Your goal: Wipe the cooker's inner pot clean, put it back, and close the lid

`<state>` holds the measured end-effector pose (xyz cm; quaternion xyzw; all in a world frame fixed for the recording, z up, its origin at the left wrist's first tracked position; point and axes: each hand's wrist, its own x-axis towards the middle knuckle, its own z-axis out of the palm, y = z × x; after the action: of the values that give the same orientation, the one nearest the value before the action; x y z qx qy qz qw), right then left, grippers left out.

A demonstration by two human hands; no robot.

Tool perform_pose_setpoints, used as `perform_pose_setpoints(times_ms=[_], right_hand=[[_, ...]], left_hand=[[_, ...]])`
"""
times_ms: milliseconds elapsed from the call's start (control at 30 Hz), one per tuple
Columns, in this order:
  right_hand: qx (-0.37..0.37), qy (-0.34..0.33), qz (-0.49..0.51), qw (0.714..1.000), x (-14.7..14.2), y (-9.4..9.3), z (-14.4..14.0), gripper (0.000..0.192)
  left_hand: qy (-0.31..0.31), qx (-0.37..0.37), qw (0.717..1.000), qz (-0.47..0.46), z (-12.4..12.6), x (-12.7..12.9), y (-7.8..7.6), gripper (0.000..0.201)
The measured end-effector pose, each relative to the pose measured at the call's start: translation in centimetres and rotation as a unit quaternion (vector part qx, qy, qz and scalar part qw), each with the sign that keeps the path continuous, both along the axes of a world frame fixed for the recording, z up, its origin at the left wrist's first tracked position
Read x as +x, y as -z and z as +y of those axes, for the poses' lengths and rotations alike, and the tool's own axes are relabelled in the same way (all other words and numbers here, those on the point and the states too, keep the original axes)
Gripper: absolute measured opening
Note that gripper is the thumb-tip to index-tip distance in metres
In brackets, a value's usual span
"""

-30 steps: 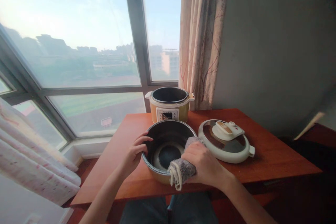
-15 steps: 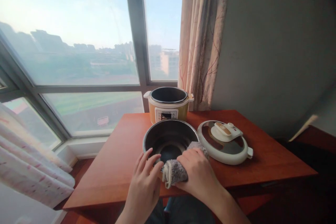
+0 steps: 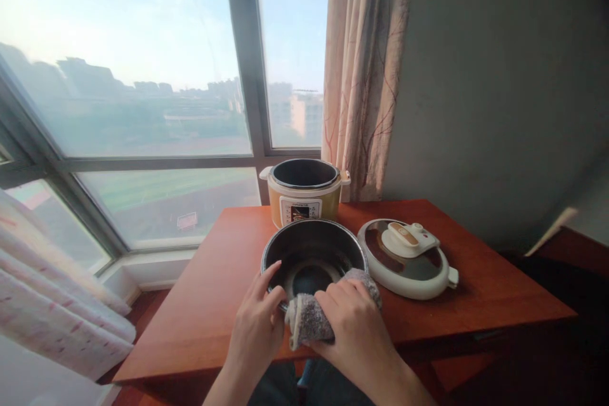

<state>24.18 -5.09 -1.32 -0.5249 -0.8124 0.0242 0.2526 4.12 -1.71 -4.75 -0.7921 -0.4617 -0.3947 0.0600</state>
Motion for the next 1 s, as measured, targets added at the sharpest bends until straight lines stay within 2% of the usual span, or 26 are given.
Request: perform_pose_setpoints(times_ms=[167,433,567,733,833,1000], right_hand=[[-0.004,-0.029,-0.011,1.000,0.1,-0.2,0.1,0.043],[-0.026,-0.113,-0.012,0.993,2.2,-1.2,1.0,0.046],[-0.019,-0.110,0.000,0.994,2.3,-1.0,1.1,0.045],[-0.005,-0.090,0.008,0.996,1.5,-0.4,0.9,0.037],[-0.006,-0.092,0.000,0.996,1.2,-0.4,0.9,0.032],[-0.005,-0.092,-0.012,0.996,0.5,-0.5,0.7,0.031]], left_hand=[[0.038,-0.009,0.999,-0.023,1.0,-1.1,-0.2,0.029],[0.153,-0.060,0.986,-0.013,4.8,-5.9,-0.7,0.024],[0.150,-0.063,0.987,-0.019,5.6,-6.4,-0.4,0.026],[0.101,0.021,0.995,0.012,4.1,-5.8,0.2,0.027],[0.102,0.074,0.991,0.055,2.2,-4.7,0.1,0.030],[0.115,0.076,0.988,0.075,-0.8,-1.6,-0.3,0.026]])
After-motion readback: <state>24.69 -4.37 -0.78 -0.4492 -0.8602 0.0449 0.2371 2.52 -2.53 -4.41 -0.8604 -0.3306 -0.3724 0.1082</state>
